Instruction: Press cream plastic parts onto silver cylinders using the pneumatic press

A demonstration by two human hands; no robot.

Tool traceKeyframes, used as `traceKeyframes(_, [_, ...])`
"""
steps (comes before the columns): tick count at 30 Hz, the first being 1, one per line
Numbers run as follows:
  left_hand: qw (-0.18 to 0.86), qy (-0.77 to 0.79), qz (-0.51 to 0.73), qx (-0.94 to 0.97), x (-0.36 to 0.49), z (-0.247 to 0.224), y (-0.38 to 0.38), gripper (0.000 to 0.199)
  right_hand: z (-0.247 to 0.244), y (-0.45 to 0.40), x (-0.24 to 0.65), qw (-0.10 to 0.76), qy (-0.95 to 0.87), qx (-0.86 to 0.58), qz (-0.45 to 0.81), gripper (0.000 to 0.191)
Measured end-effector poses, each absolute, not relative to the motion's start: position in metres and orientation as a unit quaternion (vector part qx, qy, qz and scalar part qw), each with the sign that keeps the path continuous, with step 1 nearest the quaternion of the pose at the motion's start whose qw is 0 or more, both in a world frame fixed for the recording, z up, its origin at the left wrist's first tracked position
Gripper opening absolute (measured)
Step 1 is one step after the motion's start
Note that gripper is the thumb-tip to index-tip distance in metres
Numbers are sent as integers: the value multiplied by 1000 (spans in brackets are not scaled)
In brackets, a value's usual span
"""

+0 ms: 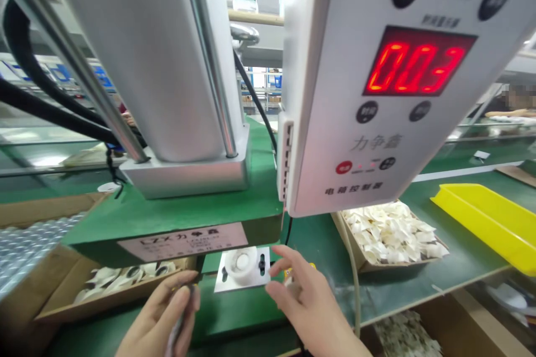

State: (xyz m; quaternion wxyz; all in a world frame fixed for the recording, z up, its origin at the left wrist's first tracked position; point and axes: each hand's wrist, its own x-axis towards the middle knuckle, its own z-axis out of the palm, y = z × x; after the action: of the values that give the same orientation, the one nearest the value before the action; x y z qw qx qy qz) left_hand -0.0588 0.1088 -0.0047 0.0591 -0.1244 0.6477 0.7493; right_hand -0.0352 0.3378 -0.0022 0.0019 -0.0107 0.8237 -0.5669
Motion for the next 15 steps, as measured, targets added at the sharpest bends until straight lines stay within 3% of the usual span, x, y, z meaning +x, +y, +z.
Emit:
traceKeyframes(4, [52, 638, 763, -91, -72, -6, 124, 42, 26, 302, -66, 71, 736, -26, -672, 37])
traceKeyframes(15, [78, 725, 682, -53, -80, -17, 127, 39, 51, 269, -85, 103, 621, -23, -777, 33])
